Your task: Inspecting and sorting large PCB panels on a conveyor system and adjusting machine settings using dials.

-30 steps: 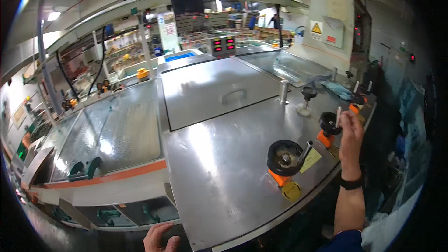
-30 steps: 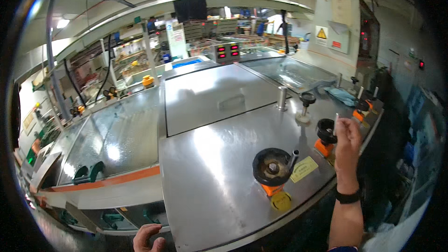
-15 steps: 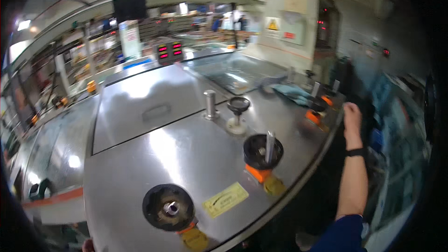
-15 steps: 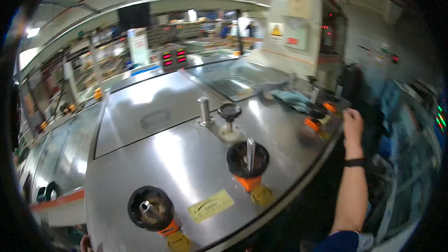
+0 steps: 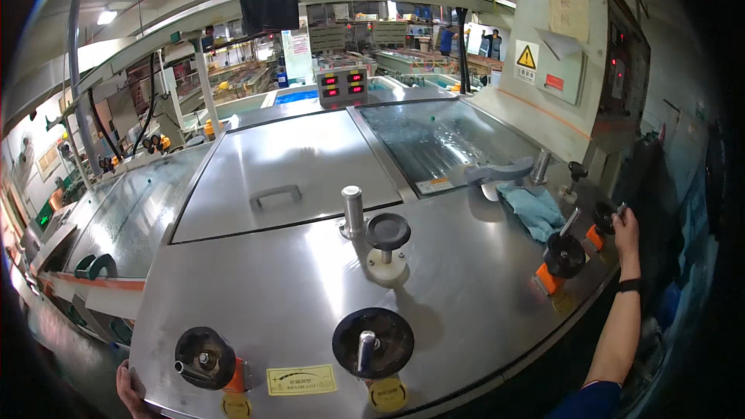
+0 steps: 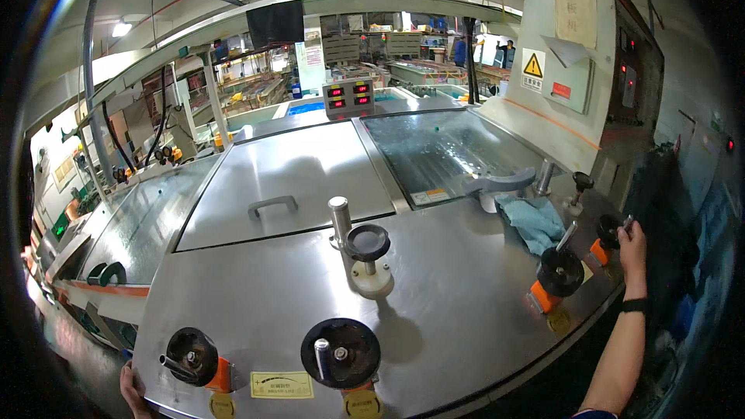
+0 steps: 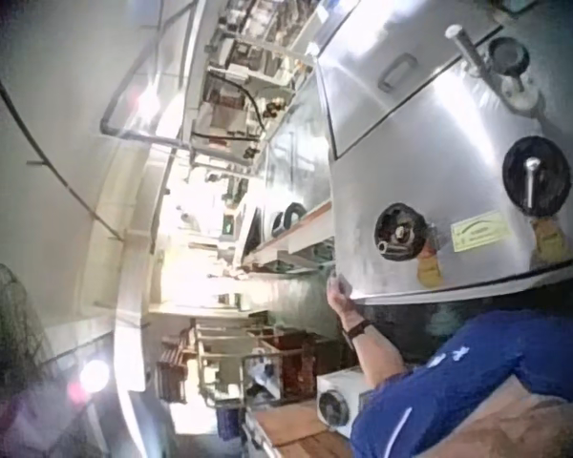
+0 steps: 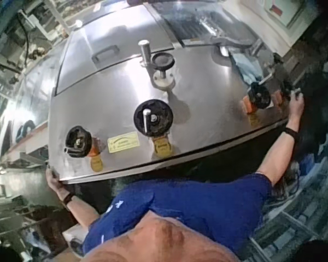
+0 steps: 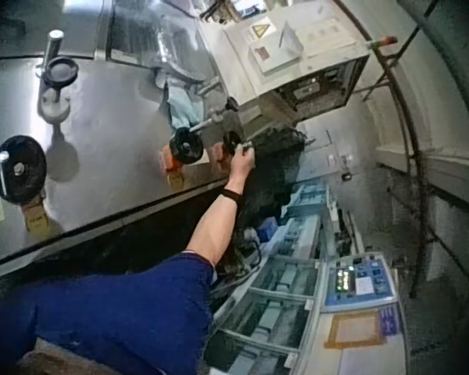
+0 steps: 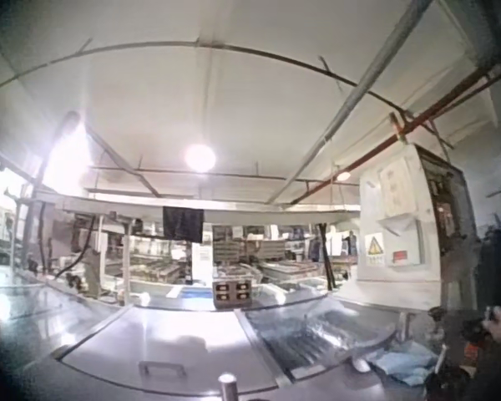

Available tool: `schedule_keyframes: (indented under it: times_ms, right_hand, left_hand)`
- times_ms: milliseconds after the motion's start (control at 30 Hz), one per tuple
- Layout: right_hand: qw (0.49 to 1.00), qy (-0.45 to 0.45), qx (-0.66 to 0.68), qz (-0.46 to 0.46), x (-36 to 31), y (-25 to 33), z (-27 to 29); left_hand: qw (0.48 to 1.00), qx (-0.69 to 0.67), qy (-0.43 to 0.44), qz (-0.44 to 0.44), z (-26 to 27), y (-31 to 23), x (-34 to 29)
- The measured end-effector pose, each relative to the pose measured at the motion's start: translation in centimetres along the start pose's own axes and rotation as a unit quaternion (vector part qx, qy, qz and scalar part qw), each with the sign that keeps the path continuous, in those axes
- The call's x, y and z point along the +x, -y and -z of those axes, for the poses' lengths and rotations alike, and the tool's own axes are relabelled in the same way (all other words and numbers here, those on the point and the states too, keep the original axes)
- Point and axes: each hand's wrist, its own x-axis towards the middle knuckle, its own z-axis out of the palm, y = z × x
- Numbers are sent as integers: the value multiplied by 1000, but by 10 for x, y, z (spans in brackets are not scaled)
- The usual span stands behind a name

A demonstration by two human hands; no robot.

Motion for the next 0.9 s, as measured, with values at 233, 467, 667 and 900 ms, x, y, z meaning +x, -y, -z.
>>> schedule_keyframes:
  times_ms: [233, 467, 667, 900]
  right_hand:
    - [991, -53, -62, 110, -7, 35, -2]
    - [989, 116, -37, 88, 26, 33, 13]
    - [960, 266, 86, 14, 22, 16, 40]
    - [942, 321, 13, 97, 37, 29, 42]
  left_hand:
    - [998, 25, 2, -65, 9, 6, 5]
    - [997, 11, 29, -68, 23, 18, 15]
    - [993, -89, 57, -48, 9, 11, 5]
    - [997, -11, 47, -64, 14, 7, 8]
